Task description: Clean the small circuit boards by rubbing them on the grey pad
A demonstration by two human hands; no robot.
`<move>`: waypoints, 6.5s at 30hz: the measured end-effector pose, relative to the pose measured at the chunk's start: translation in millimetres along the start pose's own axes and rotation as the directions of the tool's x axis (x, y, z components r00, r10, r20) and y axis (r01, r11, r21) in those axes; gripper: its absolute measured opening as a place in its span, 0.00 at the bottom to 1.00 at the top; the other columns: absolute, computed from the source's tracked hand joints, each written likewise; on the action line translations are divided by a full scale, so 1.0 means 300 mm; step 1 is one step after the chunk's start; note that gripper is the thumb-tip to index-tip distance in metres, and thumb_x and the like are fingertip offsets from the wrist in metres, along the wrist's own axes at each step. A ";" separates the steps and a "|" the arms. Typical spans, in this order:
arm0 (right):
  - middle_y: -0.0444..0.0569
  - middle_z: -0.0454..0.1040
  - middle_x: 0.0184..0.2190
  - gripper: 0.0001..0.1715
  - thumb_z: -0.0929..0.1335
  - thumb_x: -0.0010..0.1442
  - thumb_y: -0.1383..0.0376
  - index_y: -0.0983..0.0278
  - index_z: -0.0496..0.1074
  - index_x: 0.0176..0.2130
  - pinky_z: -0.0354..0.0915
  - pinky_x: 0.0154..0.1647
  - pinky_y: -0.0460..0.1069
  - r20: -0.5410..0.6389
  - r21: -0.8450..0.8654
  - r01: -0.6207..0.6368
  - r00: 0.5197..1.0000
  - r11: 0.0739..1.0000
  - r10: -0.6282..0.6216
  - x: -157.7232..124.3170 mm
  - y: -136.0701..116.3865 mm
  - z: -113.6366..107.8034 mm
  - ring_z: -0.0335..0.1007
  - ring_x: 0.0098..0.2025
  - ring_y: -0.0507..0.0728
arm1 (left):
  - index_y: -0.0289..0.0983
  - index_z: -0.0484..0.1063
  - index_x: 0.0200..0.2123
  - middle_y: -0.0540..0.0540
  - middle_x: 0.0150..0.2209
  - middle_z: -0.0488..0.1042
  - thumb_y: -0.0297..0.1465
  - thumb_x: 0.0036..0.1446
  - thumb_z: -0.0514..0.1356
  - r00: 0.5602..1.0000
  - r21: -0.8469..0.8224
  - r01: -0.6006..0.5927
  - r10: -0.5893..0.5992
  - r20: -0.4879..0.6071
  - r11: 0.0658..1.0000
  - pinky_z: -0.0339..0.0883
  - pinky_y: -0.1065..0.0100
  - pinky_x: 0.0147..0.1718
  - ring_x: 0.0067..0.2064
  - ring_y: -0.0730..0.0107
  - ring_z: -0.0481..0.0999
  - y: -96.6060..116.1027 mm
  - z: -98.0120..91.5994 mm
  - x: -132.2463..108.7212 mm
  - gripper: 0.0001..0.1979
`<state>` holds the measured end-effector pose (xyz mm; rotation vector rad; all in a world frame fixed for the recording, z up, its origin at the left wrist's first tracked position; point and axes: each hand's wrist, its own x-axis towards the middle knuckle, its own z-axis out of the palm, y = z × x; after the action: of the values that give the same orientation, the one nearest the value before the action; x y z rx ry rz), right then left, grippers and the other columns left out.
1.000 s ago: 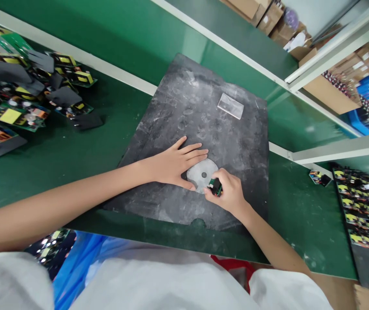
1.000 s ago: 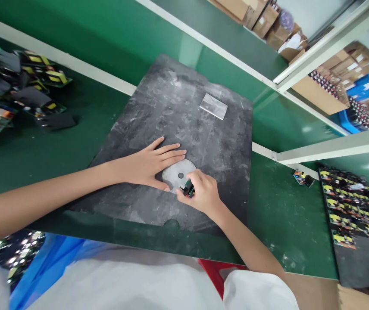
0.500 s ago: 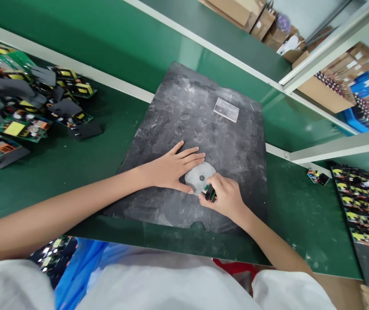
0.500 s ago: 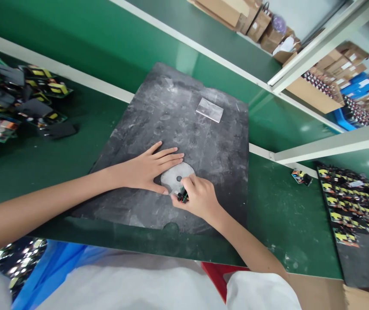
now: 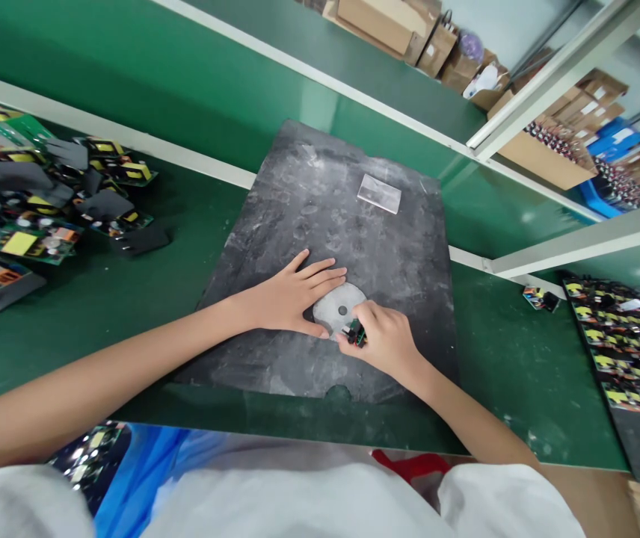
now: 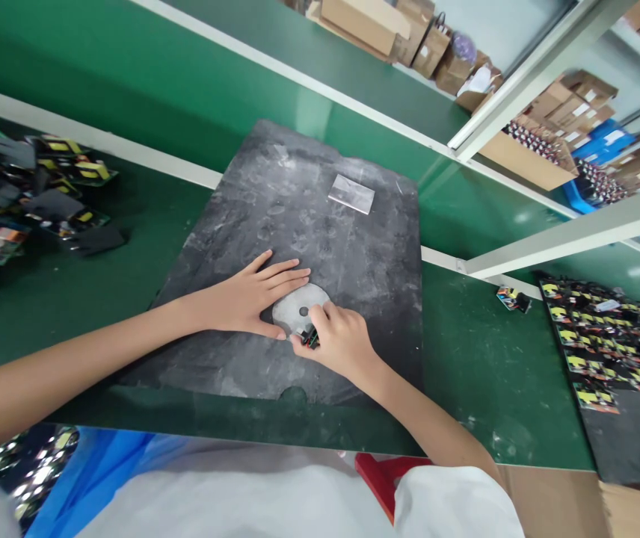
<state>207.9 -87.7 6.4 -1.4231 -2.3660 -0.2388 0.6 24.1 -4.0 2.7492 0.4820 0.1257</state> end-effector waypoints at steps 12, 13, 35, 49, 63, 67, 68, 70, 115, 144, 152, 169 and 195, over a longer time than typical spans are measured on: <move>0.43 0.65 0.21 0.18 0.62 0.61 0.53 0.64 0.64 0.29 0.50 0.22 0.45 -0.006 -0.077 -0.035 0.999 0.996 0.035 0.004 -0.012 -0.014 0.59 0.21 0.49 | 0.34 0.41 0.70 0.43 0.70 0.45 0.62 0.57 0.45 1.000 0.006 0.000 0.000 0.007 1.000 0.16 0.51 0.65 0.71 0.53 0.39 0.000 -0.001 -0.002 0.49; 0.43 0.65 0.22 0.18 0.62 0.61 0.53 0.64 0.64 0.29 0.50 0.22 0.45 0.000 -0.070 -0.036 0.999 0.997 0.036 0.003 -0.013 -0.014 0.59 0.21 0.49 | 0.34 0.41 0.70 0.43 0.70 0.45 0.62 0.57 0.45 1.000 0.005 0.000 0.000 0.010 1.000 0.15 0.51 0.65 0.71 0.53 0.39 0.000 -0.001 -0.003 0.49; 0.42 0.64 0.20 0.19 0.62 0.62 0.52 0.64 0.64 0.30 0.47 0.20 0.45 0.007 -0.115 -0.098 0.995 0.989 0.100 0.004 0.003 -0.013 0.57 0.19 0.49 | 0.34 0.41 0.70 0.43 0.70 0.45 0.62 0.57 0.45 1.000 0.000 0.004 -0.004 0.018 1.000 0.16 0.50 0.65 0.71 0.53 0.39 0.002 -0.007 -0.003 0.50; 0.43 0.63 0.21 0.18 0.62 0.62 0.52 0.64 0.64 0.30 0.50 0.21 0.45 0.046 -0.049 -0.042 0.998 0.998 0.044 -0.005 -0.017 -0.015 0.60 0.20 0.49 | 0.35 0.41 0.70 0.41 0.70 0.47 0.61 0.57 0.47 1.000 -0.013 0.000 0.000 0.001 1.000 0.20 0.47 0.65 0.71 0.50 0.42 0.000 -0.004 -0.003 0.49; 0.42 0.63 0.21 0.18 0.62 0.62 0.52 0.64 0.64 0.30 0.51 0.21 0.44 0.050 0.055 0.010 0.999 0.998 -0.013 -0.023 -0.035 0.003 0.60 0.22 0.49 | 0.36 0.40 0.70 0.42 0.70 0.45 0.62 0.57 0.46 1.000 -0.007 0.009 -0.009 0.020 1.000 0.19 0.48 0.65 0.71 0.52 0.40 0.001 -0.007 -0.002 0.49; 0.43 0.64 0.22 0.18 0.62 0.62 0.52 0.64 0.65 0.32 0.52 0.21 0.45 0.028 0.058 0.013 0.999 0.998 -0.015 -0.026 -0.035 0.008 0.61 0.22 0.49 | 0.35 0.41 0.70 0.42 0.70 0.46 0.61 0.57 0.47 1.000 -0.011 0.000 0.000 0.008 1.000 0.18 0.48 0.65 0.71 0.51 0.41 0.001 -0.003 -0.002 0.48; 0.43 0.64 0.22 0.18 0.62 0.62 0.52 0.64 0.65 0.32 0.52 0.21 0.45 0.025 0.060 0.013 1.000 0.998 -0.015 -0.027 -0.035 0.009 0.61 0.22 0.50 | 0.35 0.41 0.70 0.42 0.70 0.46 0.61 0.58 0.47 1.000 -0.012 -0.001 0.001 0.008 1.000 0.18 0.48 0.65 0.71 0.51 0.41 0.001 -0.003 -0.002 0.48; 0.43 0.64 0.22 0.18 0.63 0.62 0.52 0.64 0.65 0.32 0.52 0.21 0.45 0.020 0.063 0.014 1.000 0.998 -0.015 -0.027 -0.034 0.010 0.60 0.22 0.50 | 0.35 0.41 0.70 0.41 0.70 0.46 0.60 0.59 0.47 1.000 -0.013 -0.003 0.004 0.007 1.000 0.18 0.48 0.65 0.71 0.51 0.40 0.001 -0.003 -0.002 0.47; 0.42 0.62 0.22 0.15 0.63 0.61 0.54 0.63 0.63 0.30 0.53 0.21 0.45 -0.018 0.132 0.041 0.999 0.990 -0.039 -0.026 -0.026 0.010 0.58 0.21 0.49 | 0.36 0.42 0.70 0.42 0.70 0.47 0.61 0.57 0.49 1.000 -0.050 -0.010 0.009 -0.018 0.999 0.16 0.48 0.65 0.71 0.51 0.41 0.002 0.005 -0.001 0.48; 0.42 0.61 0.22 0.15 0.63 0.61 0.54 0.63 0.62 0.31 0.53 0.20 0.44 -0.048 0.158 0.051 0.998 0.986 -0.044 -0.027 -0.023 0.018 0.56 0.21 0.49 | 0.34 0.43 0.70 0.43 0.70 0.47 0.61 0.57 0.47 1.000 -0.016 -0.015 0.014 -0.025 1.000 0.16 0.49 0.65 0.71 0.53 0.40 0.000 0.011 -0.002 0.48; 0.41 0.61 0.21 0.16 0.63 0.62 0.54 0.63 0.63 0.31 0.53 0.20 0.44 -0.056 0.151 0.052 0.997 0.987 -0.044 -0.029 -0.021 0.021 0.55 0.20 0.49 | 0.35 0.42 0.70 0.42 0.70 0.46 0.61 0.57 0.47 1.000 -0.020 -0.013 0.012 -0.021 1.000 0.17 0.48 0.65 0.71 0.52 0.40 -0.001 0.009 0.001 0.49; 0.41 0.60 0.22 0.15 0.64 0.61 0.54 0.63 0.63 0.31 0.54 0.21 0.44 -0.059 0.166 0.055 0.997 0.985 -0.046 -0.031 -0.018 0.024 0.56 0.21 0.49 | 0.36 0.42 0.70 0.41 0.69 0.48 0.61 0.57 0.48 0.997 -0.028 -0.033 0.031 -0.064 0.999 0.20 0.46 0.65 0.70 0.50 0.43 -0.005 0.019 0.000 0.48; 0.41 0.60 0.22 0.15 0.64 0.60 0.54 0.63 0.63 0.31 0.54 0.21 0.45 -0.050 0.189 0.056 0.998 0.980 -0.047 -0.033 -0.012 0.023 0.55 0.21 0.49 | 0.36 0.41 0.70 0.42 0.70 0.46 0.61 0.57 0.48 0.999 -0.038 -0.016 0.015 -0.032 0.999 0.16 0.49 0.65 0.71 0.51 0.41 0.000 0.014 0.002 0.48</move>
<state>207.2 -95.2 -3.5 -1.2562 -2.3215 -0.0555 1.7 22.9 -7.9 2.7178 0.4618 0.1813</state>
